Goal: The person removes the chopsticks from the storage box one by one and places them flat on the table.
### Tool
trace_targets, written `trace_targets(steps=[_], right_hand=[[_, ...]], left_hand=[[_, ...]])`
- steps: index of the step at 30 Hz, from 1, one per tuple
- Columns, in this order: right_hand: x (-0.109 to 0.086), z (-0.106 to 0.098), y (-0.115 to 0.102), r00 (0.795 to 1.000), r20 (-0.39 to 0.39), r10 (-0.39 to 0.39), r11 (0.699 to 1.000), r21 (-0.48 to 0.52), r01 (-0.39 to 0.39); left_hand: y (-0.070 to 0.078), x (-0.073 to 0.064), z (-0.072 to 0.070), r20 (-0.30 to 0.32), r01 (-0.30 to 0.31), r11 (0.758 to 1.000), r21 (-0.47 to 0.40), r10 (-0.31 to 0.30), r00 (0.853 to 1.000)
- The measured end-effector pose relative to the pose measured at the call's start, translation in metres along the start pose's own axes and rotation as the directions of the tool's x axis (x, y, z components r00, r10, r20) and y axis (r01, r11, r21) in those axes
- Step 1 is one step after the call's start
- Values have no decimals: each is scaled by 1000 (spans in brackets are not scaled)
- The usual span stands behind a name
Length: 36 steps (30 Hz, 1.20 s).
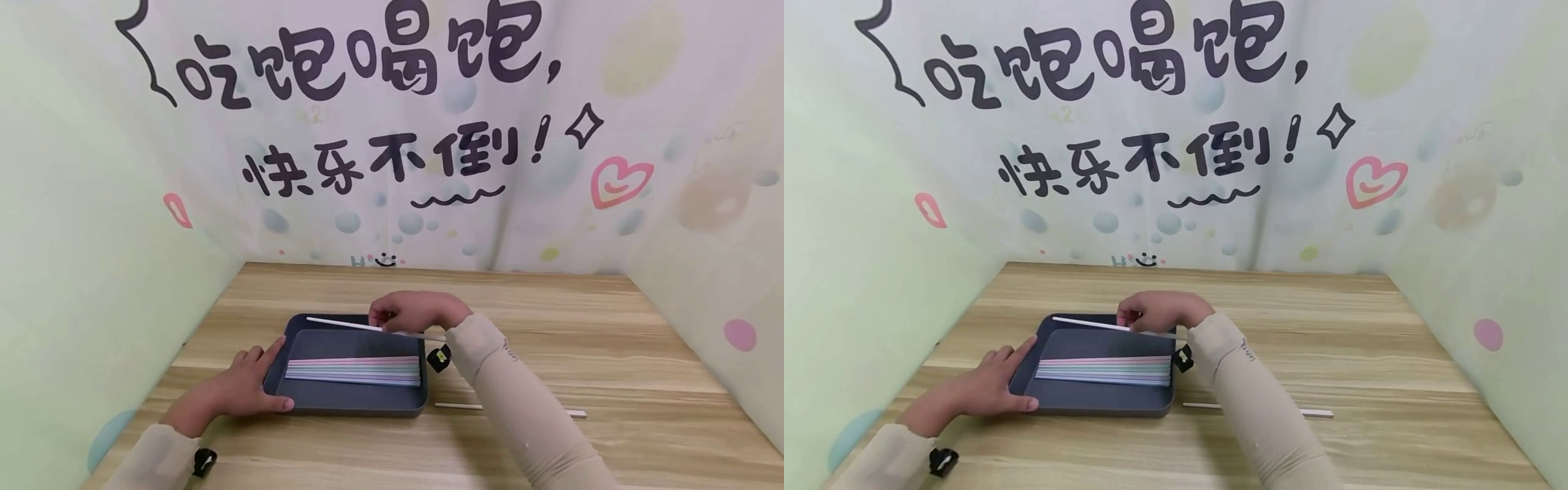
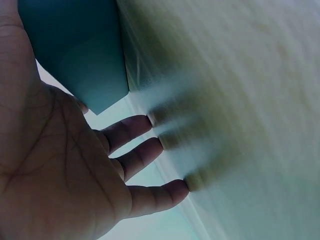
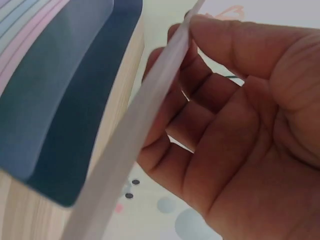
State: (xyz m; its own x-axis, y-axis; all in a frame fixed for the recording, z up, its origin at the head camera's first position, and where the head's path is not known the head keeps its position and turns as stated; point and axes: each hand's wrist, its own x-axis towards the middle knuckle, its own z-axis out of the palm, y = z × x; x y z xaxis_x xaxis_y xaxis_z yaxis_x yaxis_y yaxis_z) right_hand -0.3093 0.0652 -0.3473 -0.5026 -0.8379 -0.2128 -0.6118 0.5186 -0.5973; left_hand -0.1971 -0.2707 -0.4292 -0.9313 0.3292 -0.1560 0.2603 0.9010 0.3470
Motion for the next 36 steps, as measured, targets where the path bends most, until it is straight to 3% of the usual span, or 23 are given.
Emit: trace_targets(steps=[8, 20, 36], right_hand=[[-15, -5, 12, 993, 91, 81, 994, 62, -87], [-47, -4, 43, 961, 188, 201, 964, 135, -228], [-105, -10, 64, 942, 169, 289, 941, 134, -312]], left_hand=[[0, -1, 0, 6, 4, 1000, -9, -4, 1000], [1, -1, -2, 2, -9, 1000, -2, 9, 1000], [-1, -1, 1, 3, 1, 1000, -11, -1, 1000]])
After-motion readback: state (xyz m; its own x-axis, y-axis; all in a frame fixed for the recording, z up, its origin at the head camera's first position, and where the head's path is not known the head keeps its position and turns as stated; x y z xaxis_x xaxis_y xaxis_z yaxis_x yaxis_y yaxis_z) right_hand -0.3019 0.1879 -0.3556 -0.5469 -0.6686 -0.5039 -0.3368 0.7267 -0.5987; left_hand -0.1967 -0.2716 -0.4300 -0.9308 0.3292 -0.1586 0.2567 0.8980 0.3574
